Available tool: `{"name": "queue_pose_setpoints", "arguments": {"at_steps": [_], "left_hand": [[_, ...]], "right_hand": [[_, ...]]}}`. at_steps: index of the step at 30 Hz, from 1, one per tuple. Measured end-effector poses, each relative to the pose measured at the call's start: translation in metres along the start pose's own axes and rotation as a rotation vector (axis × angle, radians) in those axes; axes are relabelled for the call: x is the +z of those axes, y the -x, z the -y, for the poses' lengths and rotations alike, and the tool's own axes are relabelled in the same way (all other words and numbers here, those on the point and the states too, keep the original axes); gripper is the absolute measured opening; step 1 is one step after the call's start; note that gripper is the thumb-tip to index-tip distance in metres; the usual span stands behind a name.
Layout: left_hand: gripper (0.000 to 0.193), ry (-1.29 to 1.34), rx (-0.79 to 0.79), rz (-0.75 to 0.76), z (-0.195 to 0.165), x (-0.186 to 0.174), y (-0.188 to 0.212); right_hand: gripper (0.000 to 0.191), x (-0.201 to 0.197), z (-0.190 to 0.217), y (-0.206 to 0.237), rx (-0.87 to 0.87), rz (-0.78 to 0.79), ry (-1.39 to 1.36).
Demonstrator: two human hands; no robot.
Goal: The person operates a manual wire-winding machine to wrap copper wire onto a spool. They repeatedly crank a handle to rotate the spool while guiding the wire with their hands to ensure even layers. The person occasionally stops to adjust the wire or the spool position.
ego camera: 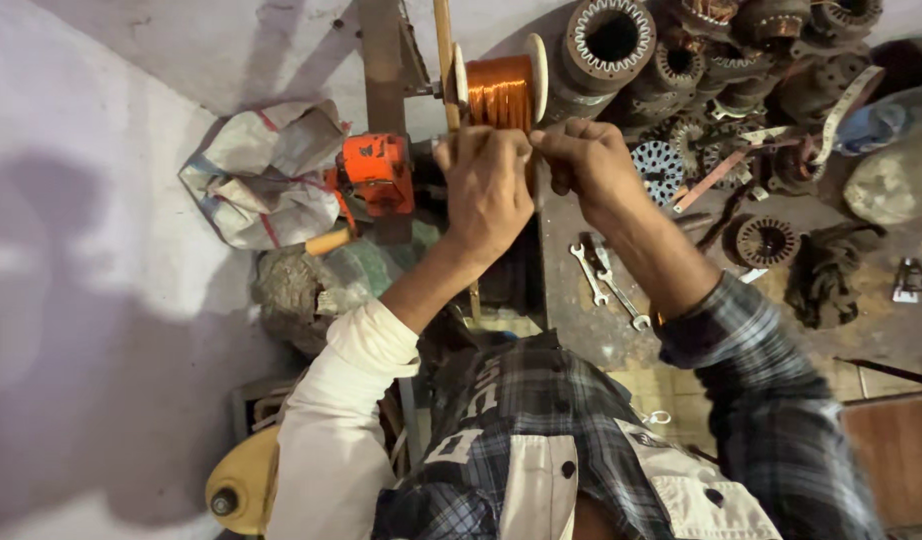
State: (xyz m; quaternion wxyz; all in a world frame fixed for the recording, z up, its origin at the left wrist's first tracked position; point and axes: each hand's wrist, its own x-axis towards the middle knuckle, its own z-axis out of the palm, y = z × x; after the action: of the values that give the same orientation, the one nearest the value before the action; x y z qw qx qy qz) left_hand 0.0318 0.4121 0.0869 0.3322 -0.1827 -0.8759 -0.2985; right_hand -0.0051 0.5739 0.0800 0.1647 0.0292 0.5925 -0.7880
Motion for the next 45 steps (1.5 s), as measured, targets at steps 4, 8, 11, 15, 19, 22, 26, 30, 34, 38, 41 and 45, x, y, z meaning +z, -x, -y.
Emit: {"name": "queue_pose_setpoints", "arguments": {"at_steps": [4, 8, 11, 15, 19, 22, 26, 30, 34, 38, 41, 45], "left_hand": [[0.018, 0.179, 0.116, 0.012, 0.010, -0.010, 0.003], [0.017, 0.213, 0.111, -0.193, 0.048, -0.027, -0.017], [0.018, 0.125, 0.084, -0.323, 0.080, -0.037, -0.036], [0.022, 0.152, -0.021, -0.340, 0.094, -0.041, -0.042], [0.018, 0.173, -0.118, -0.296, 0.090, -0.042, -0.037], [0.014, 0.185, -0.100, -0.267, 0.089, -0.046, -0.038], [0.013, 0.196, -0.116, -0.250, 0.088, -0.051, -0.040], [0.013, 0.217, -0.123, -0.249, 0.085, -0.052, -0.041], [0.010, 0.192, -0.112, -0.258, 0.086, -0.051, -0.040], [0.009, 0.151, -0.060, -0.203, 0.088, -0.047, -0.039], [0.011, 0.137, -0.016, -0.201, 0.089, -0.044, -0.039], [0.017, 0.110, 0.031, -0.205, 0.093, -0.041, -0.039]], "right_hand": [[0.010, 0.001, 0.019, 0.007, 0.041, -0.049, 0.361], [0.017, 0.010, 0.033, 0.020, -0.379, 0.016, 1.008], [0.019, 0.010, 0.044, 0.022, -0.908, 0.105, 1.407], [0.026, 0.002, 0.051, 0.014, -0.190, 0.109, 0.868], [0.025, -0.001, 0.042, 0.003, 0.157, 0.118, 0.411], [0.018, 0.001, 0.036, 0.001, 0.137, 0.098, 0.449], [0.011, 0.002, 0.036, 0.008, -0.739, 0.195, 1.397], [0.021, 0.003, 0.031, 0.014, -0.904, 0.100, 1.381], [0.022, 0.004, 0.027, 0.010, -0.011, 0.008, 0.595], [0.014, 0.000, 0.025, 0.009, -0.786, 0.130, 1.418], [0.023, -0.012, 0.019, 0.015, -0.947, 0.052, 1.565], [0.048, -0.034, -0.005, 0.018, -0.355, -0.061, 1.102]]}}
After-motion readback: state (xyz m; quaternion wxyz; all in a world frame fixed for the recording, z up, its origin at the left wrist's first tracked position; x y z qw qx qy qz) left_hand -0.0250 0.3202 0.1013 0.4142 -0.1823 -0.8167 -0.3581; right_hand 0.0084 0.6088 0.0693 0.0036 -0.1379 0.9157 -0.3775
